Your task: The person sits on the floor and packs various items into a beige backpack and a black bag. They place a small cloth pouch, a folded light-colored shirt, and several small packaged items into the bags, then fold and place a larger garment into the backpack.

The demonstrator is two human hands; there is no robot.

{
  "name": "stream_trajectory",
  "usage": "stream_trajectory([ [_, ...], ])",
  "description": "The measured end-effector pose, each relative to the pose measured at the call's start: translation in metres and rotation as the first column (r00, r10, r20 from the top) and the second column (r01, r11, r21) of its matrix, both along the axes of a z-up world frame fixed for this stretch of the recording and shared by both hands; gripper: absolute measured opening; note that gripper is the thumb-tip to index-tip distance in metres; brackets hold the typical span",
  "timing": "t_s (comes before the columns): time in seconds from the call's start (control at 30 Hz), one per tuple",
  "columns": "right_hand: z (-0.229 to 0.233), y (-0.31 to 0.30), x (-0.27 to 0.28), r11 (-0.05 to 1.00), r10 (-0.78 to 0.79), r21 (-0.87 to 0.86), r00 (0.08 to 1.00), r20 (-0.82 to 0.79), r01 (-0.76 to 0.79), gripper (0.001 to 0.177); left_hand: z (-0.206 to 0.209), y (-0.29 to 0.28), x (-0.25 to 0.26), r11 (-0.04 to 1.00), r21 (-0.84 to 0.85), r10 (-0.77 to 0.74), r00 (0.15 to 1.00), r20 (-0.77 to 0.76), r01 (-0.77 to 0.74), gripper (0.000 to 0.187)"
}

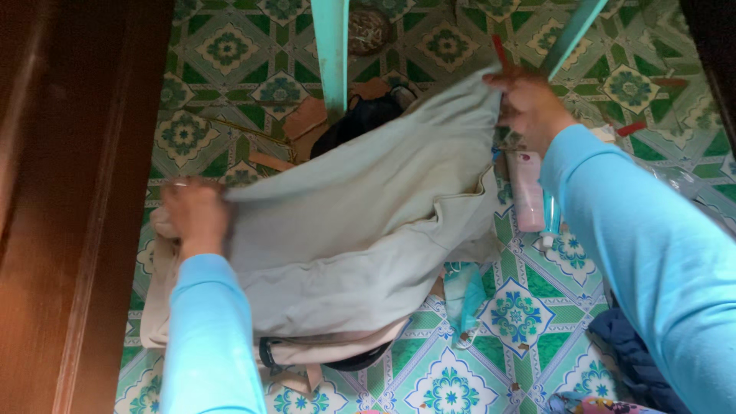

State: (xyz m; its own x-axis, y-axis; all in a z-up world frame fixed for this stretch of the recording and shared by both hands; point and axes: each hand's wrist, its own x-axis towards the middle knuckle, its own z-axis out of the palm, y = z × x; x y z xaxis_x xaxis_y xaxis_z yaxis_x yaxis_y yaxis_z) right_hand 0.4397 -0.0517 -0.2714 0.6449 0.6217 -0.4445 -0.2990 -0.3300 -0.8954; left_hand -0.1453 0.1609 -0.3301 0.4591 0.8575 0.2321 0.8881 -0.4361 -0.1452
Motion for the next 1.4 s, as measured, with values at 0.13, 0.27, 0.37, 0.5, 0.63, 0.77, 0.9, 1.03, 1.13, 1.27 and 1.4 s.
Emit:
stream_trajectory([
  [0.13,0.029,-0.010,-0.011,0.998,0.058,-0.030,0.965,0.256,-0.052,0.026,0.044,-0.003,-0.022,0.997,0.080,-0.001,0.988,0.156,-0.012,0.024],
  [0.27,0.055,-0.022,-0.009,0.979,0.141,-0.196,0.861,0.488,-0.049,0.026,0.089,-0.017,-0.034,0.988,0.006,0.141,0.912,0.384,-0.156,0.023],
  [0.37,0.070,-0.046,-0.010,0.985,0.153,-0.142,0.900,0.407,-0.103,0.020,0.112,-0.027,-0.051,0.978,-0.175,0.201,0.748,0.632,-0.115,0.018],
  [0.5,0.082,-0.095,0.003,0.927,0.265,0.269,0.964,0.025,-0.262,0.024,0.119,-0.041,-0.107,0.919,-0.380,0.285,0.497,0.819,0.100,0.020],
  [0.63,0.069,-0.161,0.022,0.774,0.565,0.356,0.825,-0.016,-0.523,0.031,0.096,-0.051,-0.178,0.640,-0.510,0.491,0.205,0.847,0.575,0.034],
  [0.77,0.026,-0.222,0.017,0.568,0.795,-0.096,0.576,-0.190,-0.817,0.031,0.061,-0.052,-0.210,0.291,-0.927,0.514,0.778,0.360,0.237,0.034],
  [0.9,-0.026,-0.218,-0.006,0.027,0.974,-0.662,0.170,-0.153,-0.749,0.041,0.037,-0.058,-0.184,0.499,-0.866,0.221,0.967,0.126,-0.001,0.036],
  [1.03,-0.046,-0.195,-0.036,0.587,0.807,-0.517,0.400,0.434,-0.623,0.032,0.027,-0.079,-0.110,0.740,-0.670,0.218,0.918,0.331,0.066,0.034],
  [1.13,-0.047,-0.178,-0.069,0.478,0.837,-0.575,0.146,0.528,-0.664,0.046,0.026,-0.093,-0.062,0.636,-0.703,-0.093,0.936,0.338,0.317,0.066],
  [1.27,-0.041,-0.182,-0.106,0.378,0.901,-0.760,0.021,0.434,-0.528,0.079,0.033,-0.109,-0.046,0.725,-0.688,-0.067,0.997,-0.024,0.032,0.074],
  [1.4,-0.059,-0.206,-0.132,0.524,0.829,-0.785,-0.014,0.559,-0.330,0.086,0.042,-0.111,-0.055,0.801,-0.585,-0.038,0.964,-0.262,-0.127,0.070],
])
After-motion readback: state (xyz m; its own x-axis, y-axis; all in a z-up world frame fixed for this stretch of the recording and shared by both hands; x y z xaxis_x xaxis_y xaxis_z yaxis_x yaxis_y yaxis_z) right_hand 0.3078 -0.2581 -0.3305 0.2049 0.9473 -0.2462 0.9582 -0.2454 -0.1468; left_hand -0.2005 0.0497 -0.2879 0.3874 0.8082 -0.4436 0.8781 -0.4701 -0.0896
